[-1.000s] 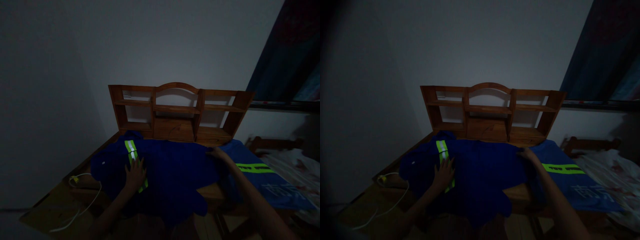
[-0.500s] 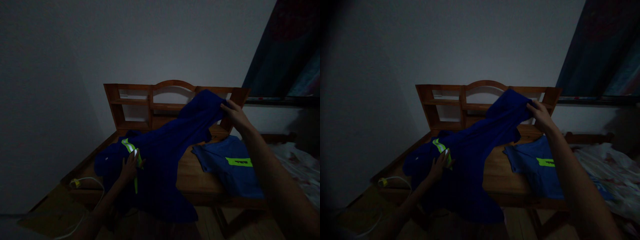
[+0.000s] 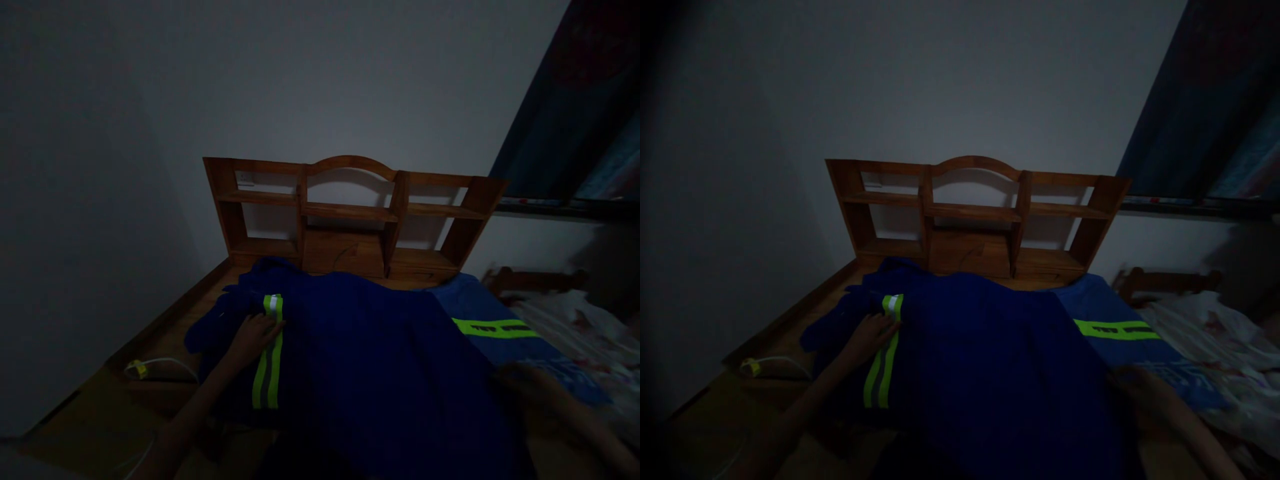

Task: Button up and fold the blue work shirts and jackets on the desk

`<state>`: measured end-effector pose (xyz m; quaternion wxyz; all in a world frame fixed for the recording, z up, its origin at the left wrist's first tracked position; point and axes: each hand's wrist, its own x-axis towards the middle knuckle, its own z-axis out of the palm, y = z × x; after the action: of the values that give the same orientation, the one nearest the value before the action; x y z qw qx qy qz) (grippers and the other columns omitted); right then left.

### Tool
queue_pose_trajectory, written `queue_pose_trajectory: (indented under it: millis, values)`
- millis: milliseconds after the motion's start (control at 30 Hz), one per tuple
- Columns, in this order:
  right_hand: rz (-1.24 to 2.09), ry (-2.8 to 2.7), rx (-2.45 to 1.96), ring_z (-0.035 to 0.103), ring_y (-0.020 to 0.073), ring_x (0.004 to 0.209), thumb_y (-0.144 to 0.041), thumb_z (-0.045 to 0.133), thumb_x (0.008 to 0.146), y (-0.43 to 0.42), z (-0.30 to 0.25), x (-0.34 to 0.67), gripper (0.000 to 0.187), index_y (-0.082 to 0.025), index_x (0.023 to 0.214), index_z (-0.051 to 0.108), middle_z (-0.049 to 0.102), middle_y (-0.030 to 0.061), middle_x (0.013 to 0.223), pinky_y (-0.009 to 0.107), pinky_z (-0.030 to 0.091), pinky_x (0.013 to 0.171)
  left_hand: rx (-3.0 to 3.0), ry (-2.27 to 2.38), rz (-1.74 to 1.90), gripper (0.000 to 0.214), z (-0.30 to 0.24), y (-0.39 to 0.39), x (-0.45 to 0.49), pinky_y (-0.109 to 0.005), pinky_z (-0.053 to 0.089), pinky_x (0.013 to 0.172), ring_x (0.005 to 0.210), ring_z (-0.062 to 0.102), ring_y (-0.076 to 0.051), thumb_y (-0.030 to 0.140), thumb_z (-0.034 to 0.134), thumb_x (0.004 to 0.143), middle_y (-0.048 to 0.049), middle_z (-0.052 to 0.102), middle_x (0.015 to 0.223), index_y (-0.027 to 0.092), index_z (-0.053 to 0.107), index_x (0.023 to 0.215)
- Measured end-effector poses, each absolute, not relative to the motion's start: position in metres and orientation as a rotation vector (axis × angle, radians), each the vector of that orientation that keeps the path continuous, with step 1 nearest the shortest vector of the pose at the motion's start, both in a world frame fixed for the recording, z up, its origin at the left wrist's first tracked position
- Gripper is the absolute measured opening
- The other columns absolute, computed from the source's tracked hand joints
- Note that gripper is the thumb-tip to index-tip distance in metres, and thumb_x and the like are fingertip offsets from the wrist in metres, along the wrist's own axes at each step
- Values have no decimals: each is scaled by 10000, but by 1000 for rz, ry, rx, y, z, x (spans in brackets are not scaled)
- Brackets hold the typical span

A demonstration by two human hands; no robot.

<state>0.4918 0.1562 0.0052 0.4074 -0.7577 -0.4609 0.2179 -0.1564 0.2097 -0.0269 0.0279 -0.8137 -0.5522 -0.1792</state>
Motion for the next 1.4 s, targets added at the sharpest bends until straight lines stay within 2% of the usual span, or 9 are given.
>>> queue_pose_trajectory:
  millis: [100, 167, 367, 533, 767, 900, 1133, 1300, 1400]
  values:
    - [328, -1514, -1884, 629, 345, 734, -475, 666, 542, 173, 23, 470, 334, -330, 841, 632, 673, 133, 816, 467, 424, 683, -2445, -1737, -718, 300, -21, 207, -152, -410, 355, 962, 1025, 526, -241, 323, 374, 917, -82, 621, 1042, 221, 623, 1050]
    - [119, -1683, -1709, 614, 326, 901, -482, 587, 667, 183, 46, 421, 386, -277, 994, 599, 647, 135, 999, 457, 435, 813, -2337, -1784, -895, 300, -19, 207, -150, -376, 366, 975, 1046, 519, -224, 326, 365, 922, -80, 602, 1074, 210, 600, 1067]
    - [400, -2171, -1008, 582, 173, 1003, -325, 438, 909, 166, 90, 192, 272, -224, 1132, 557, 605, 57, 1109, 315, 451, 896, -2178, -1802, -1272, 303, -18, 213, -159, -371, 409, 972, 1084, 512, -203, 224, 390, 892, -58, 564, 1135, 223, 545, 1152]
    - [489, -2355, -779, 499, 188, 1137, -286, 523, 879, 187, 49, 61, 353, -219, 1224, 507, 556, 65, 1196, 339, 404, 968, -2094, -1744, -1332, 399, -13, 197, -169, -383, 387, 1017, 1157, 468, -212, 147, 479, 819, -65, 493, 1218, 233, 522, 1206]
    - [677, -2285, -784, 351, 265, 1282, -480, 700, 702, 250, -15, 25, 848, -186, 1401, 319, 385, 132, 1385, 423, 301, 1059, -1999, -1763, -1261, 455, -16, 172, -180, -420, 391, 998, 1118, 476, -224, 126, 489, 825, -71, 503, 1175, 254, 473, 1261]
    - [690, -2100, -766, 398, 227, 1249, -441, 675, 740, 258, -25, 26, 751, -227, 1381, 351, 433, 95, 1349, 386, 338, 1042, -1910, -1809, -1210, 464, -13, 173, -175, -428, 382, 991, 1127, 454, -240, 168, 543, 823, -71, 487, 1203, 258, 458, 1270]
    - [631, -1997, -820, 519, 178, 1105, -94, 572, 729, 272, -34, 28, 473, -209, 1187, 540, 564, 53, 1166, 335, 404, 985, -2195, -1683, -842, 428, -6, 201, -169, -390, 416, 902, 1081, 465, -246, 251, 620, 806, -75, 514, 1169, 242, 498, 1216]
    - [586, -2055, -880, 531, 183, 1074, -101, 576, 757, 276, -37, 26, 367, -195, 1111, 582, 583, 62, 1122, 341, 400, 974, -2414, -1518, -652, 291, -4, 224, -165, -371, 429, 876, 988, 514, -218, 227, 582, 837, -73, 581, 1019, 216, 561, 1127]
    - [544, -2169, -882, 537, 190, 1050, -128, 616, 762, 284, -34, 27, 310, -186, 1067, 608, 599, 69, 1077, 338, 405, 950, -2520, -1361, -768, 333, -2, 233, -162, -356, 440, 925, 1104, 483, -207, 168, 509, 862, -91, 531, 1151, 210, 523, 1192]
